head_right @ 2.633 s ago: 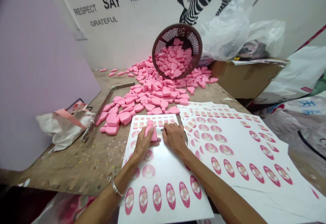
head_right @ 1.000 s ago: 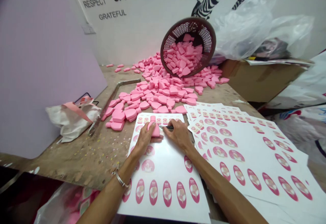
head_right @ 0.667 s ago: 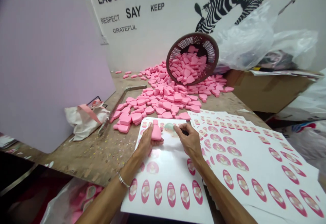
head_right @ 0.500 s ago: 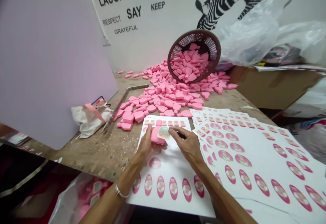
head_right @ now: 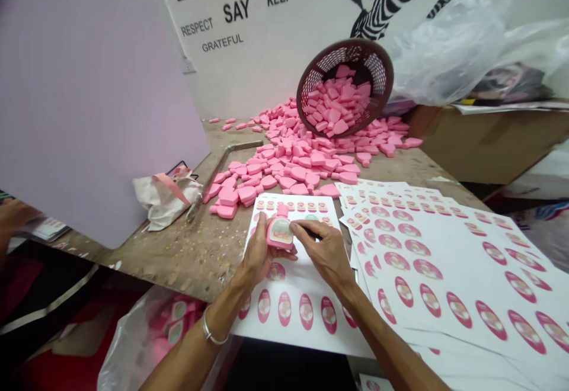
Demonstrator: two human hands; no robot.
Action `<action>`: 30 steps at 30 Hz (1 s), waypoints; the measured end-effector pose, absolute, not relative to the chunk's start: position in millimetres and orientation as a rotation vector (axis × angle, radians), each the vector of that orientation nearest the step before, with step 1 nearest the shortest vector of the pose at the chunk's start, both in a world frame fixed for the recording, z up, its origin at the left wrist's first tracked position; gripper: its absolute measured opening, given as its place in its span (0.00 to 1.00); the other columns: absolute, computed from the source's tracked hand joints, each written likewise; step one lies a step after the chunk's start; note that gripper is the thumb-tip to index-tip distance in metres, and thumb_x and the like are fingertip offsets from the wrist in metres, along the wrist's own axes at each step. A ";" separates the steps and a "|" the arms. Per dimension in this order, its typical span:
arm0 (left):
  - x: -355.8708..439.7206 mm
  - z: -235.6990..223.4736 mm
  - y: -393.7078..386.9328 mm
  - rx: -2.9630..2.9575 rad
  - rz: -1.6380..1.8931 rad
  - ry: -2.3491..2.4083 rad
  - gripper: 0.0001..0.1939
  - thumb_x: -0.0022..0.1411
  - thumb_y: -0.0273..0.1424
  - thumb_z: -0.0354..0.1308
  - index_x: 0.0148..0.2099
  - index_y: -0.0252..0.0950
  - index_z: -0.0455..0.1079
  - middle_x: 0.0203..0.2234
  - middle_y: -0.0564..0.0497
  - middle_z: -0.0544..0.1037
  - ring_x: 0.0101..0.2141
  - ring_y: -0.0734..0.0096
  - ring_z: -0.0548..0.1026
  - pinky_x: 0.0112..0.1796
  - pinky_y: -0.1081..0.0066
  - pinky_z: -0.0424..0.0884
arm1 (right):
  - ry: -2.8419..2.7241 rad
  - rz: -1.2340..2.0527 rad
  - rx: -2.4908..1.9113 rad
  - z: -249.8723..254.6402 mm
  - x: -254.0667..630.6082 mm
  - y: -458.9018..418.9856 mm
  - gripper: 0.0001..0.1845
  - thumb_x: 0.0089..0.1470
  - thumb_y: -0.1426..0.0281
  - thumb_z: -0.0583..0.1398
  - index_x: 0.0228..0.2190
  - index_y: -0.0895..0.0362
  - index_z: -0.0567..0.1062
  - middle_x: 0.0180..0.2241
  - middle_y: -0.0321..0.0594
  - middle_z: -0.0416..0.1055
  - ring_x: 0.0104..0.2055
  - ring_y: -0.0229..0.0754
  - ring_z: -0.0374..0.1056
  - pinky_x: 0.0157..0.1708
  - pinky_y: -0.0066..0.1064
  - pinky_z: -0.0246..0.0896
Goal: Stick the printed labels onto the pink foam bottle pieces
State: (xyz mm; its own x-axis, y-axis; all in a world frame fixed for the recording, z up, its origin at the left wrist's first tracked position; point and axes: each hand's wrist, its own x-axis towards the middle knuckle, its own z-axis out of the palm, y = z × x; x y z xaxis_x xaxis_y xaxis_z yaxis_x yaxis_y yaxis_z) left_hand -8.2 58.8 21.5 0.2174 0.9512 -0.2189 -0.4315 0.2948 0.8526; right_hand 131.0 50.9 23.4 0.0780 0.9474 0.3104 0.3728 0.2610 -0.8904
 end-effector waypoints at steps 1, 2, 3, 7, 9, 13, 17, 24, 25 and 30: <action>-8.7 21.8 58.9 0.746 1.092 0.864 0.35 0.62 0.56 0.40 0.33 0.29 0.73 0.18 0.48 0.73 0.20 0.69 0.73 0.26 0.66 0.75 | -1.495 0.688 -1.290 23.5 130.2 50.6 0.14 0.51 0.58 0.62 0.32 0.54 0.80 0.34 0.38 0.78 0.37 0.45 0.72 0.39 0.34 0.66; -9.3 22.3 59.0 0.745 1.094 0.867 0.35 0.62 0.55 0.40 0.32 0.29 0.73 0.18 0.48 0.73 0.20 0.68 0.73 0.26 0.66 0.75 | -1.504 0.682 -1.285 23.5 129.5 50.5 0.13 0.51 0.58 0.62 0.33 0.54 0.80 0.35 0.38 0.78 0.37 0.44 0.72 0.39 0.34 0.65; -9.9 22.9 59.0 0.743 1.097 0.870 0.35 0.62 0.55 0.40 0.32 0.29 0.73 0.18 0.48 0.73 0.20 0.68 0.73 0.26 0.66 0.75 | -1.510 0.674 -1.282 23.5 128.9 50.5 0.13 0.51 0.58 0.62 0.33 0.54 0.80 0.35 0.38 0.78 0.37 0.44 0.72 0.39 0.34 0.65; -11.5 25.3 59.2 0.745 1.100 0.878 0.34 0.63 0.54 0.40 0.33 0.29 0.73 0.18 0.48 0.72 0.20 0.69 0.73 0.25 0.68 0.74 | -1.544 0.623 -1.273 22.4 127.0 51.8 0.12 0.52 0.59 0.61 0.33 0.53 0.79 0.35 0.37 0.77 0.37 0.42 0.71 0.39 0.34 0.64; -11.9 25.3 59.1 0.756 1.100 0.873 0.34 0.63 0.54 0.40 0.35 0.29 0.73 0.19 0.47 0.74 0.20 0.68 0.74 0.24 0.68 0.74 | -1.573 0.573 -1.273 21.4 125.6 52.7 0.12 0.53 0.59 0.61 0.33 0.53 0.79 0.35 0.37 0.77 0.36 0.41 0.70 0.38 0.34 0.64; -13.4 21.8 57.1 0.830 1.118 0.894 0.36 0.60 0.57 0.43 0.41 0.28 0.72 0.25 0.44 0.77 0.23 0.66 0.76 0.25 0.69 0.74 | -1.680 0.333 -1.342 20.4 123.1 53.6 0.13 0.55 0.58 0.59 0.33 0.53 0.79 0.30 0.38 0.76 0.32 0.41 0.67 0.37 0.35 0.61; -17.4 16.2 54.2 0.812 1.157 1.011 0.37 0.54 0.59 0.50 0.46 0.28 0.71 0.26 0.44 0.77 0.25 0.65 0.77 0.28 0.69 0.75 | -1.789 0.054 -1.544 22.9 126.3 55.3 0.19 0.52 0.52 0.59 0.32 0.54 0.78 0.31 0.43 0.76 0.36 0.48 0.68 0.40 0.41 0.57; -9.5 20.1 46.9 0.665 1.136 0.912 0.37 0.58 0.60 0.42 0.46 0.30 0.70 0.24 0.46 0.77 0.22 0.67 0.76 0.24 0.70 0.72 | -1.656 0.372 -1.519 19.5 109.1 57.1 0.41 0.40 0.49 0.64 0.54 0.54 0.65 0.50 0.48 0.69 0.49 0.53 0.65 0.44 0.43 0.62; -7.8 21.9 43.9 0.654 1.120 0.918 0.38 0.58 0.60 0.42 0.47 0.31 0.69 0.23 0.47 0.76 0.22 0.67 0.76 0.23 0.71 0.72 | -1.637 0.417 -1.503 18.0 105.7 59.1 0.43 0.40 0.50 0.64 0.55 0.54 0.63 0.51 0.48 0.67 0.50 0.52 0.64 0.45 0.42 0.62; -34.1 21.9 36.6 0.888 1.088 1.027 0.29 0.56 0.56 0.51 0.40 0.33 0.69 0.21 0.51 0.74 0.19 0.71 0.71 0.23 0.72 0.68 | -1.670 0.306 -1.643 6.4 138.5 99.2 0.29 0.52 0.52 0.57 0.51 0.56 0.66 0.48 0.46 0.70 0.48 0.49 0.66 0.45 0.39 0.62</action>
State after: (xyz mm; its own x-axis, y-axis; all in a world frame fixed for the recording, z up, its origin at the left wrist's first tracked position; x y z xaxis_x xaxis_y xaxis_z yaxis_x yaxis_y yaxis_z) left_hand -34.1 36.6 21.9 0.1365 0.9684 -0.2089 -0.2643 0.2388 0.9344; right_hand 138.5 99.2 6.4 0.1163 0.9325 0.3421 0.7504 0.1432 -0.6453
